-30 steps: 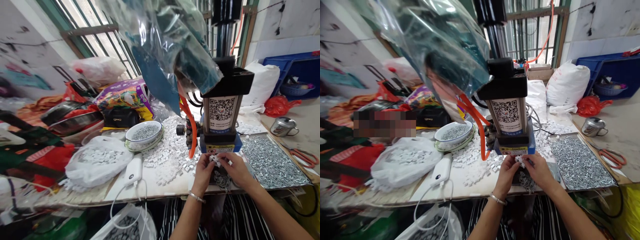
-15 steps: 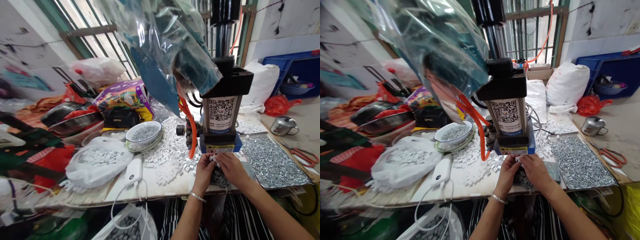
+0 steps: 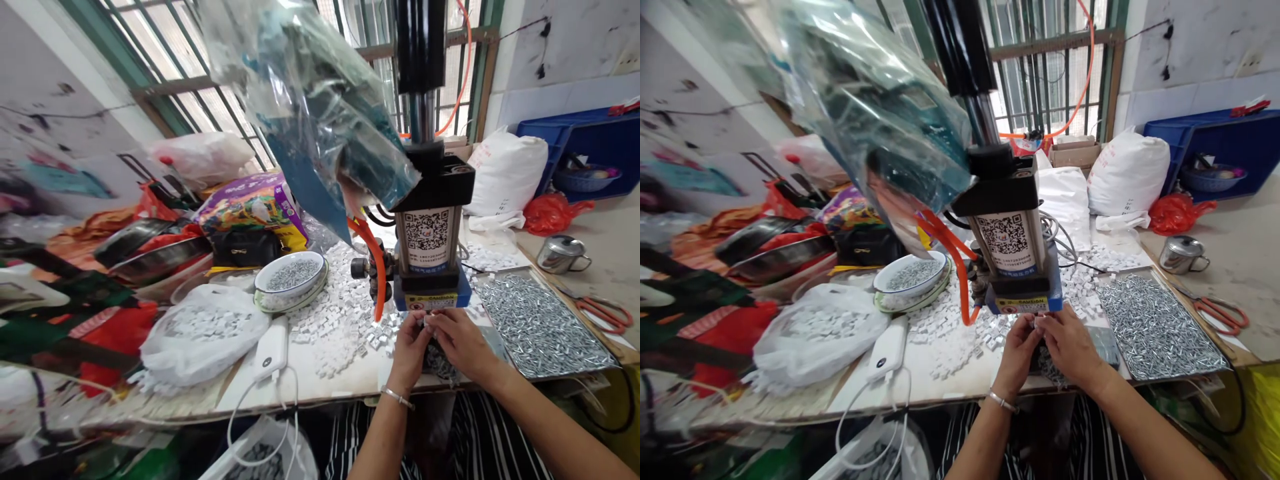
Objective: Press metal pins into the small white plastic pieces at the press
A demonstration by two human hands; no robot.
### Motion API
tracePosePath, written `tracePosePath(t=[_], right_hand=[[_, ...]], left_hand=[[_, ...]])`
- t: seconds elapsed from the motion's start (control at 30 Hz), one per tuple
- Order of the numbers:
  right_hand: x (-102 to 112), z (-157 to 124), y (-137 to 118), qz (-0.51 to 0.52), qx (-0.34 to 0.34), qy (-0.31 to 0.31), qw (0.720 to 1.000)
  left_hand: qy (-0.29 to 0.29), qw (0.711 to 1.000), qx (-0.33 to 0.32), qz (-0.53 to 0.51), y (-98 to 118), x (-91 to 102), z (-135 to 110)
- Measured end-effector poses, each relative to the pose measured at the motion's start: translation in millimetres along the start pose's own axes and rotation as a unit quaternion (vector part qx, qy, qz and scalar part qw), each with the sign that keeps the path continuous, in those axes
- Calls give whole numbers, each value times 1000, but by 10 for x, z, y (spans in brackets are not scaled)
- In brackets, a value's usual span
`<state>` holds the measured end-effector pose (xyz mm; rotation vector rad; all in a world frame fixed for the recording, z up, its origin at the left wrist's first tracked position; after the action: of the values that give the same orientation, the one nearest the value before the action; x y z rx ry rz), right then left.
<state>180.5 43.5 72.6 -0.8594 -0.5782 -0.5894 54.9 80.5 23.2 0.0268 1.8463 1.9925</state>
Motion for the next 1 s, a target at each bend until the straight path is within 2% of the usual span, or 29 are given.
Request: tracePosePath(t=[0.1, 0.2, 0.27, 0.4, 0.53, 0.8, 1.0], right_hand=[[51, -57, 37, 48, 1, 0, 999], [141, -242, 193, 61, -26, 10, 998], [203, -448, 350, 33, -56, 22, 998], [219, -902, 604, -54, -82, -8, 995], [180, -1178, 662, -133, -87, -37, 987], [54, -1270, 554, -239, -92, -41, 966], [16, -1305, 581, -202, -107, -31, 973]], left_hand=[[10, 1000, -1, 15, -3, 7, 6], [26, 1000, 15, 9, -29, 30, -3], [34, 999, 27, 3, -42, 38, -9], [39, 999, 33, -13, -26, 29, -10], [35, 998, 38, -18, 11, 4, -3], [40, 998, 47, -11, -41, 43, -4], [26, 999, 36, 11, -92, 58, 21]])
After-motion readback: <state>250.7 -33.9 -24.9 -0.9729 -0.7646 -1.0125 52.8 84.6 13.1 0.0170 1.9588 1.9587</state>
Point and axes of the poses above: each hand's wrist, its own z-axis towards the middle knuckle, its own x-axis out of the back of the hand, y = z × x, the point moved 6 cm from there along z, towards the middle knuckle, and after that the axes turned 7 degrees about -y, right-handed, at the moved point
